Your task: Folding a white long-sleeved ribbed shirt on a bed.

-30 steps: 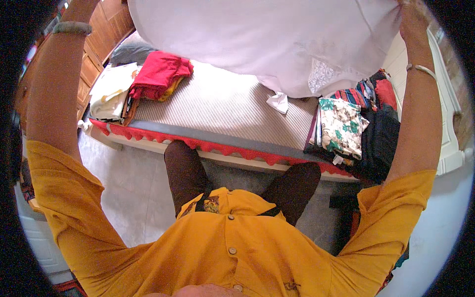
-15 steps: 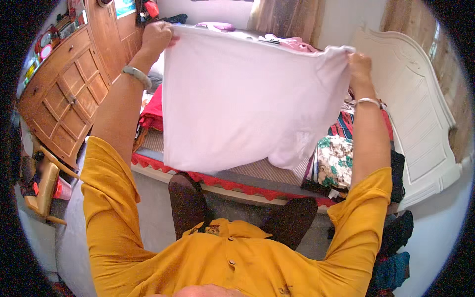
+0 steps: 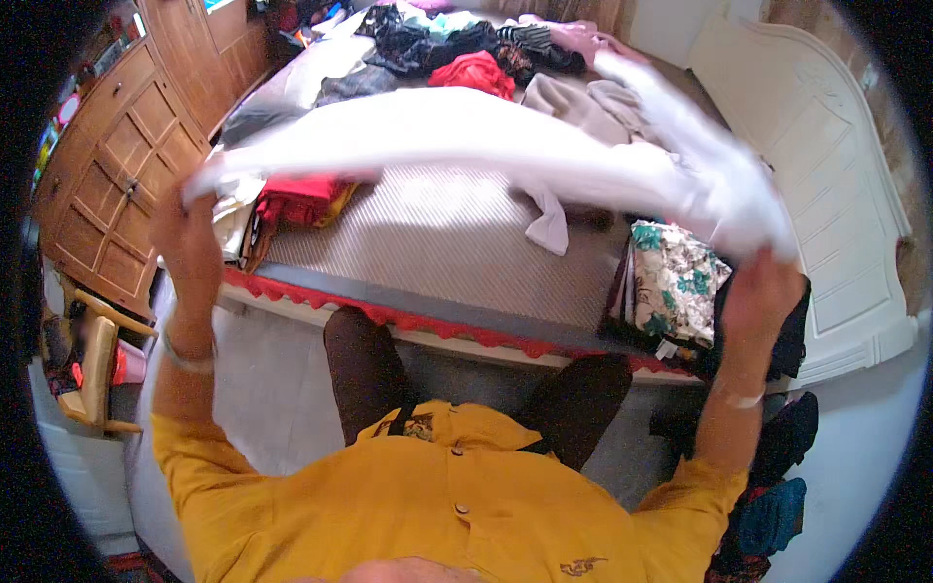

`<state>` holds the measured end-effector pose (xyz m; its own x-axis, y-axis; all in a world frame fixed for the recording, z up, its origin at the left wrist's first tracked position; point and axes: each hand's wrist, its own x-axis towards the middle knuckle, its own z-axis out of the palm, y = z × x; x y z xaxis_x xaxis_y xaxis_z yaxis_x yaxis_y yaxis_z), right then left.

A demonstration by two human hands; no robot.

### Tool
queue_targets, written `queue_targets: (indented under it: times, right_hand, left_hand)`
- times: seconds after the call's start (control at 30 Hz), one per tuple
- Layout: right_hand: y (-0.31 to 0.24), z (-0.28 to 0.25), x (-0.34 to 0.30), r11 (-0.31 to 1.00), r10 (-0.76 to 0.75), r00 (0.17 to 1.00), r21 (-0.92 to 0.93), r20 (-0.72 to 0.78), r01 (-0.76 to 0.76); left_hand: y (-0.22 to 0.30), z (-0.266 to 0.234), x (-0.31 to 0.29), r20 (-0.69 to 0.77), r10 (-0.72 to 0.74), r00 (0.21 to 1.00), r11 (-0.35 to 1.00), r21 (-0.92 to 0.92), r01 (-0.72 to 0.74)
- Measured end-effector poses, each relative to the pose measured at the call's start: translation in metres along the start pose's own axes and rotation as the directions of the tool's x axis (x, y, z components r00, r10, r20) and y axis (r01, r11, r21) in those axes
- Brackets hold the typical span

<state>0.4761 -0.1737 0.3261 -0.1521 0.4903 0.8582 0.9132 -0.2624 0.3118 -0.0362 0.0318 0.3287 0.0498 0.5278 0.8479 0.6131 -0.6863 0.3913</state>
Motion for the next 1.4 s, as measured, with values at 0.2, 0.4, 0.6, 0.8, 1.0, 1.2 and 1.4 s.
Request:
queue_targets:
  times: [0.2,0.4,0.6,0.8,1.0,1.2,1.4]
  right_hand:
    - [-0.092,-0.025,-0.184,0.105,0.378,0.633,0.648,0.676,-0.755]
    - [-0.117,-0.049,-0.186,0.075,0.207,0.442,0.436,0.873,-0.897]
    - [-0.108,-0.037,-0.171,-0.081,0.258,0.445,0.478,0.857,-0.874]
    - [-0.102,0.018,-0.098,-0.36,0.427,0.318,0.482,0.846,-0.799]
    - [-0.11,0.134,-0.109,-0.392,0.301,0.367,0.465,0.88,-0.794]
    - [-0.158,0.161,-0.12,-0.315,0.262,0.324,0.398,0.909,-0.862]
    - [-0.158,0.164,-0.111,-0.28,0.252,0.306,0.372,0.918,-0.885]
  left_hand:
    - [-0.014,-0.041,-0.185,0.314,-0.448,0.837,0.84,-0.172,0.514]
    - [-0.024,-0.063,-0.262,0.509,-0.649,0.566,0.579,-0.152,0.801]
    - [-0.031,-0.053,-0.228,0.506,-0.699,0.504,0.554,-0.062,0.83]
    - [-0.077,0.028,-0.159,0.419,-0.471,0.776,0.827,-0.096,0.554]
    - [-0.148,0.138,-0.133,0.467,-0.505,0.726,0.859,0.194,0.473]
    - [-0.183,0.186,-0.158,0.32,-0.628,0.709,0.754,0.475,0.454]
    - [-0.18,0.197,-0.152,0.361,-0.714,0.6,0.691,0.505,0.517]
